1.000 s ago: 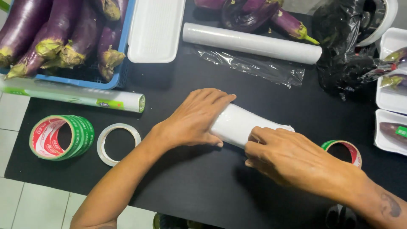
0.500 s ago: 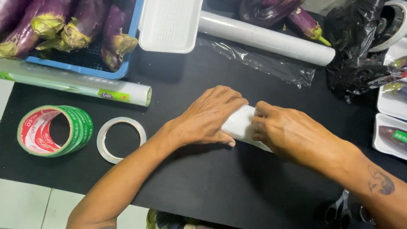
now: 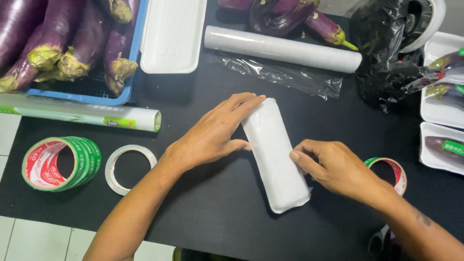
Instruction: The person wraps an eggplant in plastic film, places it on a tray, and applies a decorative green tape around the tray by hand using scissors.
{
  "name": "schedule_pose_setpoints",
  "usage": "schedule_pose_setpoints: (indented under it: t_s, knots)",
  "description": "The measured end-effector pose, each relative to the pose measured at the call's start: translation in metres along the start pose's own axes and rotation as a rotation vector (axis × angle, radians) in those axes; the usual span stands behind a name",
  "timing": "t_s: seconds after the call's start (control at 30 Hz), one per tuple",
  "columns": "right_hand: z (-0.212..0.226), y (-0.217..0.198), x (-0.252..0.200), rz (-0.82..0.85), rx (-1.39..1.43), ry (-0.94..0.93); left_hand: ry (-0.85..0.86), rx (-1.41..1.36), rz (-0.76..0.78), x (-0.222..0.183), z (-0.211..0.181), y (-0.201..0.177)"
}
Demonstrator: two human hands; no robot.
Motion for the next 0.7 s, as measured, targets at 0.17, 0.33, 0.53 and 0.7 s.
schedule_pose_setpoints:
  t_s: [0.17, 0.33, 0.53, 0.7]
  knots:
    - [-0.018, 0.012, -0.009, 0.012, 0.205, -0.223, -0.122, 0.098, 0.137, -0.003, 0.003, -0.001]
    - [-0.089, -0.080, -0.041, -0.506, 0.262, -0.262, -0.099, 0.569, -0.112, 0.031, -0.029, 0.001]
    - [-0.167, -0.177, -0.030, -1.071, 0.207, -0.253, 0.250, 0.261, -0.193, 0.150, -0.108, 0.065]
    - [-0.170, -0.177, 0.002, -0.788, 0.526, -0.117, 0.154, 0.126, -0.292, 0.245, -0.110, 0.106]
Point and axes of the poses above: each hand's wrist, its own x-axis towards the middle knuckle, its own y-axis out of the palm, z = x × y, the point moved 7 cm from there along x, towards the middle knuckle, and after that the axes turned 1 degree about -y, right-handed, at the moved point
